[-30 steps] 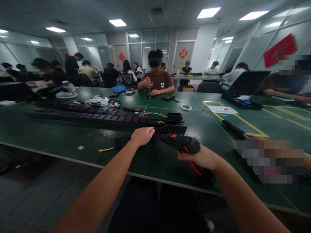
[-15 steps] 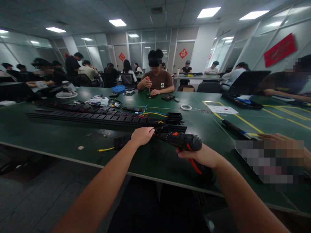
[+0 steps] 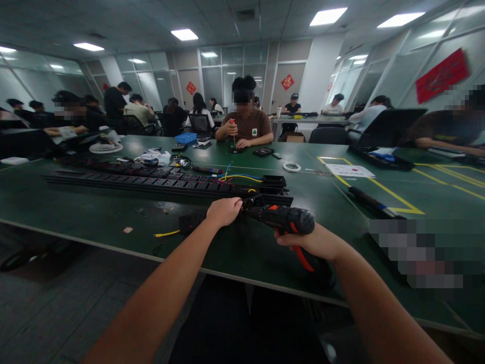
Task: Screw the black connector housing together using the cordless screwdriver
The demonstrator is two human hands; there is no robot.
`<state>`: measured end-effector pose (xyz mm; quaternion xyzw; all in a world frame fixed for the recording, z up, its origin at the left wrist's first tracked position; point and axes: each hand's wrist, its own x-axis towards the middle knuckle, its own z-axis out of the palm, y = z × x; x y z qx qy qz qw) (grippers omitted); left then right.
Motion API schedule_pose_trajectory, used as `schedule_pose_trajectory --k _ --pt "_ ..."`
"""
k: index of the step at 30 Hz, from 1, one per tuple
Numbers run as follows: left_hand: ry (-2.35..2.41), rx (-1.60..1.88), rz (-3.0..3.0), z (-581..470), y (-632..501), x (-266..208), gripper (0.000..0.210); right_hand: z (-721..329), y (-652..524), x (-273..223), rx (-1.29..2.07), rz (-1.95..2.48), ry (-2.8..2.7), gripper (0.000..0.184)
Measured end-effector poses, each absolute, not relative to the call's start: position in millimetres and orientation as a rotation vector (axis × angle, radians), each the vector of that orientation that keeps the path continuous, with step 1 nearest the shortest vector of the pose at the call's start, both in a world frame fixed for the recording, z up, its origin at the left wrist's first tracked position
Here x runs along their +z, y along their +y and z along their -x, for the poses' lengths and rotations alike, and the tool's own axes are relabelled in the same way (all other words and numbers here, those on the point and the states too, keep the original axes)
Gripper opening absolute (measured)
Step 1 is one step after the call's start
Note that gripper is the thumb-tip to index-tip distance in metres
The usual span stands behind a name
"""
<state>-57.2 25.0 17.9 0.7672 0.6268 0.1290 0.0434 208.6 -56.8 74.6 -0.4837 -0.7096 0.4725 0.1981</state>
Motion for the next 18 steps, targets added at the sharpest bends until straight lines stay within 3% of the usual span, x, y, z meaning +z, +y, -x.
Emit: schedule_pose_trajectory --k 9,18 --pt "1.911 0.389 -2.354 58.7 24.6 18.5 0.048 -205.2 -61.6 69.3 1.181 1.388 -2.113 0.018" --pt "1.905 0.376 -2.352 59.5 23.8 20.6 0.048 -206.9 -58.2 70.4 1.255 1.361 -2.055 0.02"
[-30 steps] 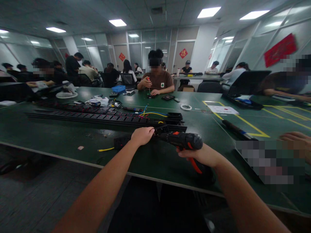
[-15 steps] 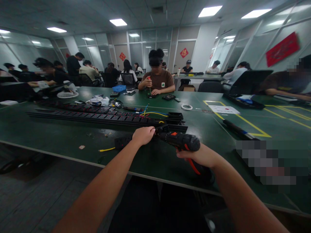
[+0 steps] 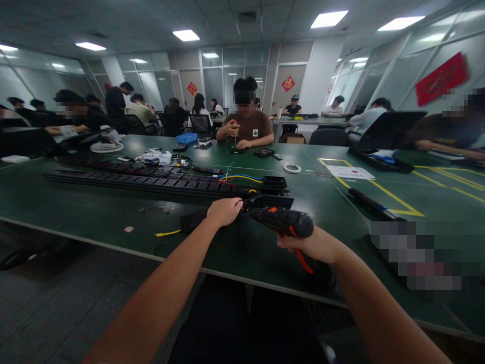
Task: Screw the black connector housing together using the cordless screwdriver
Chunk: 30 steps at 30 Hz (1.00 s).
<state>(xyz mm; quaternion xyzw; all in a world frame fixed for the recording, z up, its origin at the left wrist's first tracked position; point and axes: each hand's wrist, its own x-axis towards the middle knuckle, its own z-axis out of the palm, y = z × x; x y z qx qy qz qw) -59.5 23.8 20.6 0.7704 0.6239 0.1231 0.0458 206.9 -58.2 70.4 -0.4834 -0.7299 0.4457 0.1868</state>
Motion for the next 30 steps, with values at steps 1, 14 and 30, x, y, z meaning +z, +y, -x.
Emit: schedule_pose_trajectory --k 1,14,30 --pt "1.904 0.379 -2.352 59.6 23.6 20.8 0.048 -207.2 -57.7 69.9 1.255 1.362 -2.051 0.02" --pt "1.886 0.386 -2.332 60.7 23.5 22.0 0.049 -208.0 -57.8 69.6 1.27 1.369 -2.036 0.021" --pt "1.899 0.375 -2.344 58.7 21.8 24.0 0.049 -207.7 -60.3 72.8 1.344 1.307 -2.019 0.021"
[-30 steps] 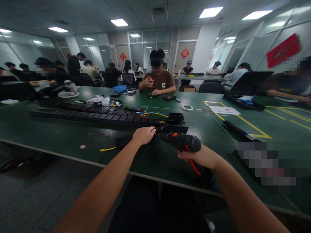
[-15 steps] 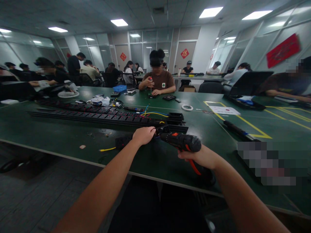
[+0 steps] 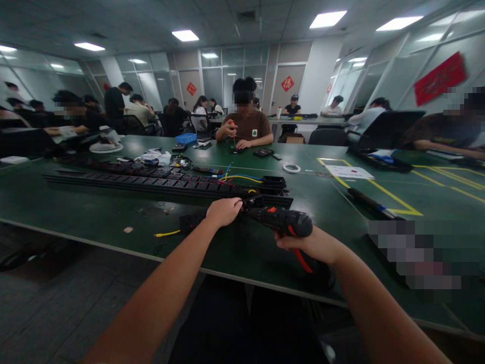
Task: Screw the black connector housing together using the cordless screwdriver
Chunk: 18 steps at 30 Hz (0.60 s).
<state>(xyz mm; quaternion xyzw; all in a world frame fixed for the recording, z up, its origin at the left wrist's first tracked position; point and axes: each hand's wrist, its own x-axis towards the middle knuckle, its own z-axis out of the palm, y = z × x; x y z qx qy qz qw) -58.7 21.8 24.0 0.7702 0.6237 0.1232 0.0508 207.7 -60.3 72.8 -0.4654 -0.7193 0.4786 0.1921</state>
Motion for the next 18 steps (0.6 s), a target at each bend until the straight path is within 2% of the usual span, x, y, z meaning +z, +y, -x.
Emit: schedule_pose_trajectory --k 18 --pt "1.871 0.398 -2.348 62.4 22.7 21.8 0.051 -208.6 -58.5 68.6 1.3 1.344 -2.03 0.02"
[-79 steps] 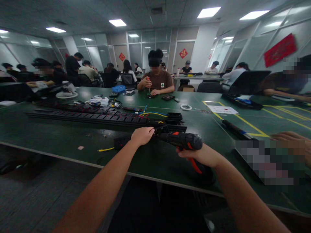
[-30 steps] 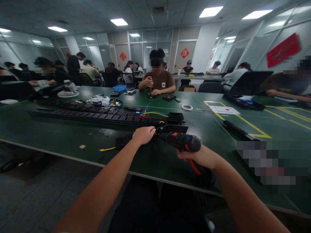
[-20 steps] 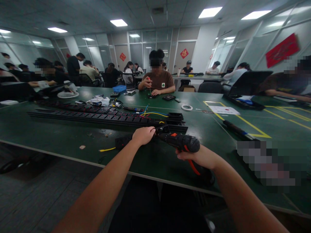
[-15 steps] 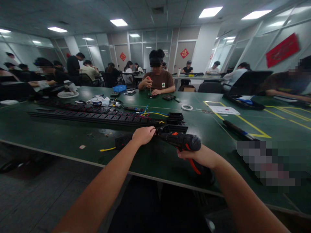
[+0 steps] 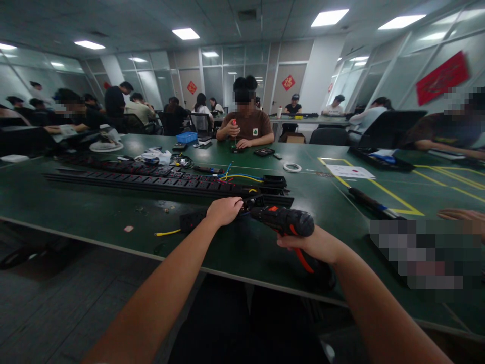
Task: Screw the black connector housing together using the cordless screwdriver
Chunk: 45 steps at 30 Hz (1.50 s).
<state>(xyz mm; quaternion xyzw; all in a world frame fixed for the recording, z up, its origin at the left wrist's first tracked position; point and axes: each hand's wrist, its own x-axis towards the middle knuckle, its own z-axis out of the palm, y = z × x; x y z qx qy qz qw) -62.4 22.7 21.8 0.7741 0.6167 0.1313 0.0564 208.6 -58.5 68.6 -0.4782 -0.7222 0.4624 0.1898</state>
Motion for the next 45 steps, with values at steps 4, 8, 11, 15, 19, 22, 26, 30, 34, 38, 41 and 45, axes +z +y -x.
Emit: schedule_pose_trajectory --k 4,8,11,15,19,22,26,30,34,38,41,45 --pt "1.867 0.396 -2.347 62.4 23.4 21.3 0.051 -207.9 -59.0 69.0 1.263 1.348 -2.055 0.02" --pt "1.863 0.405 -2.355 61.5 22.6 22.1 0.05 -208.1 -58.9 69.5 1.271 1.352 -2.064 0.02" --pt "1.865 0.4 -2.355 60.5 21.2 23.5 0.05 -208.7 -58.4 68.5 1.263 1.347 -2.065 0.019" --pt "1.883 0.377 -2.327 60.2 20.5 24.8 0.051 -208.2 -58.8 67.8 1.281 1.343 -2.047 0.02" --pt "1.879 0.387 -2.331 61.4 21.6 23.5 0.051 -207.6 -59.7 69.7 1.329 1.32 -2.009 0.022" --pt "1.872 0.411 -2.345 62.0 22.8 21.6 0.05 -207.6 -60.0 71.2 1.362 1.303 -1.992 0.023" --pt "1.871 0.414 -2.356 61.9 24.0 20.2 0.051 -207.6 -60.8 73.1 1.348 1.295 -1.99 0.023" --pt "1.865 0.411 -2.364 62.1 24.8 19.1 0.051 -208.1 -60.7 72.7 1.361 1.291 -1.99 0.023" --pt "1.863 0.421 -2.361 62.9 24.7 18.3 0.051 -208.7 -59.3 70.2 1.353 1.297 -2.011 0.022" --pt "1.863 0.425 -2.366 62.8 24.2 19.0 0.05 -208.6 -58.6 68.2 1.335 1.297 -2.033 0.021" --pt "1.87 0.409 -2.363 62.3 24.4 19.3 0.05 -208.1 -58.6 67.6 1.327 1.305 -2.033 0.022" --pt "1.873 0.411 -2.359 62.0 24.8 18.6 0.051 -206.6 -59.5 68.8 1.317 1.303 -2.043 0.022"
